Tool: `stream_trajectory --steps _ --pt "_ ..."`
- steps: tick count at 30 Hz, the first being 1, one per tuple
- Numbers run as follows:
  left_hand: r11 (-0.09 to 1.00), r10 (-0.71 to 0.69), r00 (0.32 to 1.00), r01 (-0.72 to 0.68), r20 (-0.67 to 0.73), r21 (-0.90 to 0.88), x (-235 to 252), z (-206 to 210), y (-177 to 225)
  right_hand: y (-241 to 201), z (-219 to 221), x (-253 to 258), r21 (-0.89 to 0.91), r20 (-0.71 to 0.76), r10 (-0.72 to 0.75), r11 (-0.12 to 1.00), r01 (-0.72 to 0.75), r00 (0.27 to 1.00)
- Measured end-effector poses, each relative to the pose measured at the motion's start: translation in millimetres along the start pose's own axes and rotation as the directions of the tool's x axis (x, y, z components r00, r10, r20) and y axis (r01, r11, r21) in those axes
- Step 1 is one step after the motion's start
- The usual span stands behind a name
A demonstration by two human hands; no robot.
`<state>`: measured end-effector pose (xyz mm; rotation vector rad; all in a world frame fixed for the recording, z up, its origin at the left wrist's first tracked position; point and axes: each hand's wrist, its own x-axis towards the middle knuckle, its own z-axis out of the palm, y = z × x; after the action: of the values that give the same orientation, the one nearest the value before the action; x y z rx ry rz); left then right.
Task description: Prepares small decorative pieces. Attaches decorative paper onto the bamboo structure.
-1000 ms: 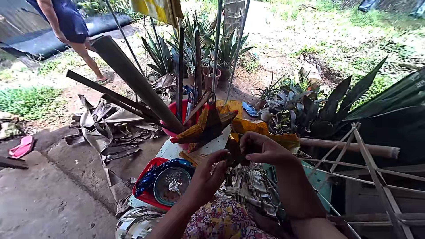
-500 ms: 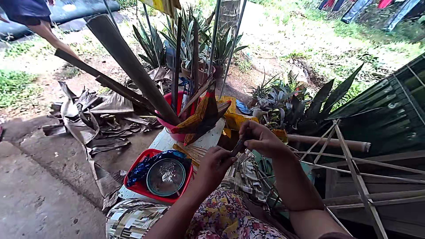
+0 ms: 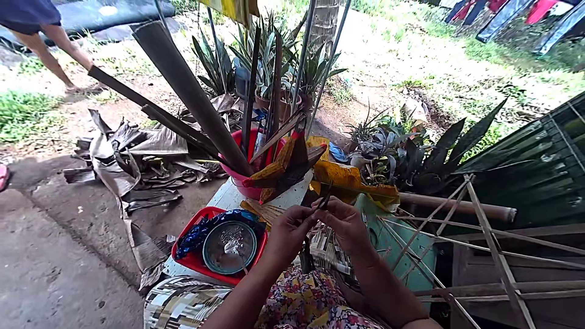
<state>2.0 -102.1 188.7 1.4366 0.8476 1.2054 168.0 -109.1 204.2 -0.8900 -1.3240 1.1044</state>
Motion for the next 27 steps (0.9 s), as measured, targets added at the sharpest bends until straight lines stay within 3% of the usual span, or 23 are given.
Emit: stream_trajectory --steps 5,10,13,15,17,20,23,25,27 --pt "0.982 0.146 0.986 -0.133 -0.087 0.137 -4 -10 8 -9 6 7 -0.114 -0.029 -0.068 0.991 0.065 0.997" --pt "0.985 0.152 0.975 -0.137 -0.164 0.101 -7 -14 7 -10 18 10 -0.184 -0.001 -0.098 0.978 0.096 0.995" --pt "0.986 0.164 0.962 -0.155 -0.218 0.058 -9 -15 4 -5 24 12 -0.121 -0.007 -0.098 0.988 0.097 0.995" --pt "0.983 0.146 0.949 -0.171 -0.279 -0.066 -9 -16 3 -1 28 11 0.068 -0.01 -0.027 0.997 0.028 1.0" --pt "0.923 0.007 0.95 -0.127 -0.312 -0.363 -7 -16 6 0 33 10 0.316 -0.019 0.103 0.944 -0.092 0.994" --pt "0.706 -0.246 0.925 -0.034 -0.29 -0.708 -2 -21 12 2 32 12 0.585 -0.073 0.261 0.793 -0.171 0.963" --pt "0.542 -0.309 0.903 -0.091 -0.299 -0.836 -1 -43 15 4 10 20 0.696 -0.145 0.301 0.708 -0.119 0.942" --pt "0.562 -0.282 0.884 -0.163 -0.373 -0.811 -3 -78 17 0 -21 30 0.629 -0.253 0.221 0.777 -0.013 0.942" --pt "0.728 -0.2 0.823 -0.238 -0.532 -0.642 -11 -132 17 -5 -62 41 0.336 -0.401 -0.02 0.927 0.167 0.916"
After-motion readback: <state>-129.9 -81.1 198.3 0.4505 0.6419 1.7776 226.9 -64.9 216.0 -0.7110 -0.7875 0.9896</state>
